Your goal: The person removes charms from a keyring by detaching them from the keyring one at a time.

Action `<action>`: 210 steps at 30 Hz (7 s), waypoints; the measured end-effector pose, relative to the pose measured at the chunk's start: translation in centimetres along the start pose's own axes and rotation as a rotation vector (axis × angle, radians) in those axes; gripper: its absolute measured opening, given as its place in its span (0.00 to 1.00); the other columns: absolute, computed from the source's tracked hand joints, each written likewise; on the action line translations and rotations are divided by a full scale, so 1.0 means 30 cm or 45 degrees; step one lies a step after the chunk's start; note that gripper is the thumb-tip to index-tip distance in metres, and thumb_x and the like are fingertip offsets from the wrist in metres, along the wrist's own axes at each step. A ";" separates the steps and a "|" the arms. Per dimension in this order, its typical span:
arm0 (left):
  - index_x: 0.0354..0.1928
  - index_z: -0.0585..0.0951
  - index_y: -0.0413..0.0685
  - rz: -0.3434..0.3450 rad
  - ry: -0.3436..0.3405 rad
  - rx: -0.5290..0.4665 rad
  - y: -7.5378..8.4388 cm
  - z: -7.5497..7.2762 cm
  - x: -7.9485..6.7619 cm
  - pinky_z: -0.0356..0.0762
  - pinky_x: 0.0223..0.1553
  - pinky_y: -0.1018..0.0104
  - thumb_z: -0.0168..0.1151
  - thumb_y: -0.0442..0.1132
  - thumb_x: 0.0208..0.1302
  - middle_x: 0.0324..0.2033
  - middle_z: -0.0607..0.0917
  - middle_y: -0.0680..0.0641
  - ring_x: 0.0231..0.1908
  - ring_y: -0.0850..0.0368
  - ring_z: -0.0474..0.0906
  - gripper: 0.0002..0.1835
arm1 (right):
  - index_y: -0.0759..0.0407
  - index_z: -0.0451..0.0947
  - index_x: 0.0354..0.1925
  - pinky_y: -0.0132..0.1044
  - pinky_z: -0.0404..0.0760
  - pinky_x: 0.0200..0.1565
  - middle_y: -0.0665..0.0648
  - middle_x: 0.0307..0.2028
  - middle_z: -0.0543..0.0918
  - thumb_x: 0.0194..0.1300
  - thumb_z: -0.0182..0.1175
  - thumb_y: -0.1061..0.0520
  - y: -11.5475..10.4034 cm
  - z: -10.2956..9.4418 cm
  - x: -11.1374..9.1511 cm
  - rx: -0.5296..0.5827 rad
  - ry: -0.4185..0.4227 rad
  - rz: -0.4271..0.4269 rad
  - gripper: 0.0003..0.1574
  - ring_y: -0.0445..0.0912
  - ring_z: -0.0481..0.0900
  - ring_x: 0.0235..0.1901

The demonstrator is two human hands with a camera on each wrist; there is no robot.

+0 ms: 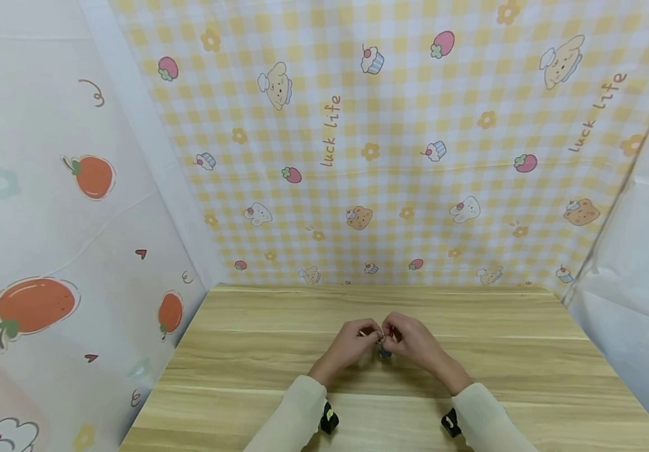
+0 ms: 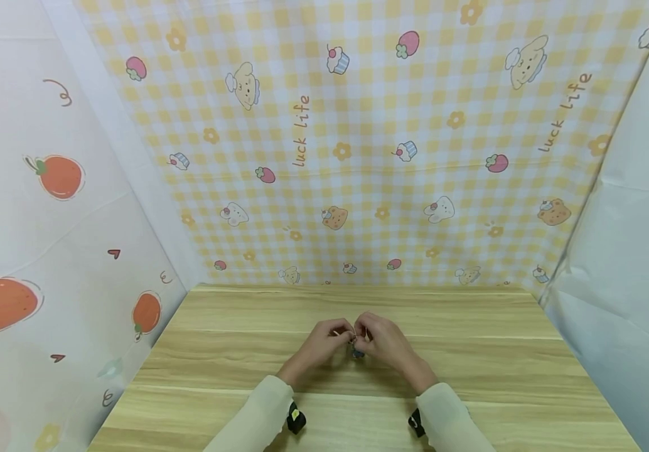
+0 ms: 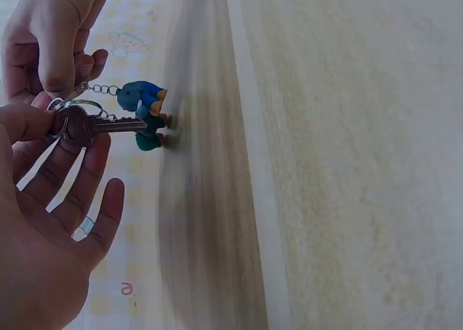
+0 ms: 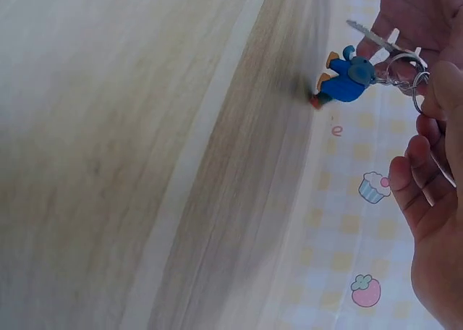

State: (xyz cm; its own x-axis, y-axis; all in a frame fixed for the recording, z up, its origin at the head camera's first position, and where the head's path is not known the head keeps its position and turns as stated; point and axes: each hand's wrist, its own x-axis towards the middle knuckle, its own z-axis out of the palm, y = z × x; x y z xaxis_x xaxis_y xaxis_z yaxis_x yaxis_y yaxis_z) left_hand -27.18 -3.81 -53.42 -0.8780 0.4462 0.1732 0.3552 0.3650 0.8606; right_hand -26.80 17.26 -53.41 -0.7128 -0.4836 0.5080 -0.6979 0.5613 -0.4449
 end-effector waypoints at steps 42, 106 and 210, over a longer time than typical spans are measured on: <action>0.43 0.88 0.48 -0.039 0.104 -0.111 -0.005 -0.017 -0.013 0.81 0.43 0.68 0.63 0.43 0.79 0.41 0.91 0.47 0.40 0.61 0.82 0.09 | 0.55 0.84 0.37 0.29 0.75 0.28 0.44 0.29 0.84 0.70 0.68 0.61 -0.043 0.039 -0.016 0.175 0.056 0.340 0.02 0.32 0.73 0.25; 0.41 0.86 0.48 -0.097 0.194 -0.128 -0.014 -0.019 -0.027 0.81 0.41 0.69 0.66 0.39 0.76 0.37 0.90 0.50 0.36 0.65 0.82 0.05 | 0.54 0.84 0.39 0.30 0.75 0.27 0.49 0.32 0.86 0.75 0.67 0.59 -0.040 0.036 -0.033 0.328 0.022 0.338 0.03 0.33 0.73 0.25; 0.43 0.89 0.50 -0.026 0.174 -0.147 0.008 -0.037 -0.050 0.80 0.37 0.72 0.66 0.40 0.77 0.37 0.89 0.48 0.34 0.65 0.81 0.05 | 0.56 0.82 0.41 0.30 0.74 0.27 0.54 0.34 0.85 0.76 0.61 0.64 -0.052 0.041 -0.038 0.460 0.001 0.388 0.05 0.35 0.72 0.24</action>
State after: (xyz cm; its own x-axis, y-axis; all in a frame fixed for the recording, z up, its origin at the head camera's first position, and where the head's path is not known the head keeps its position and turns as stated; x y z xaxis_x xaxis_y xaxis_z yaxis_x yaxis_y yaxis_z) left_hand -26.11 -5.29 -52.95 -0.9230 0.3214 0.2117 0.3045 0.2734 0.9124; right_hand -24.98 16.11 -54.19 -0.8890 -0.3325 0.3150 -0.4366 0.4077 -0.8019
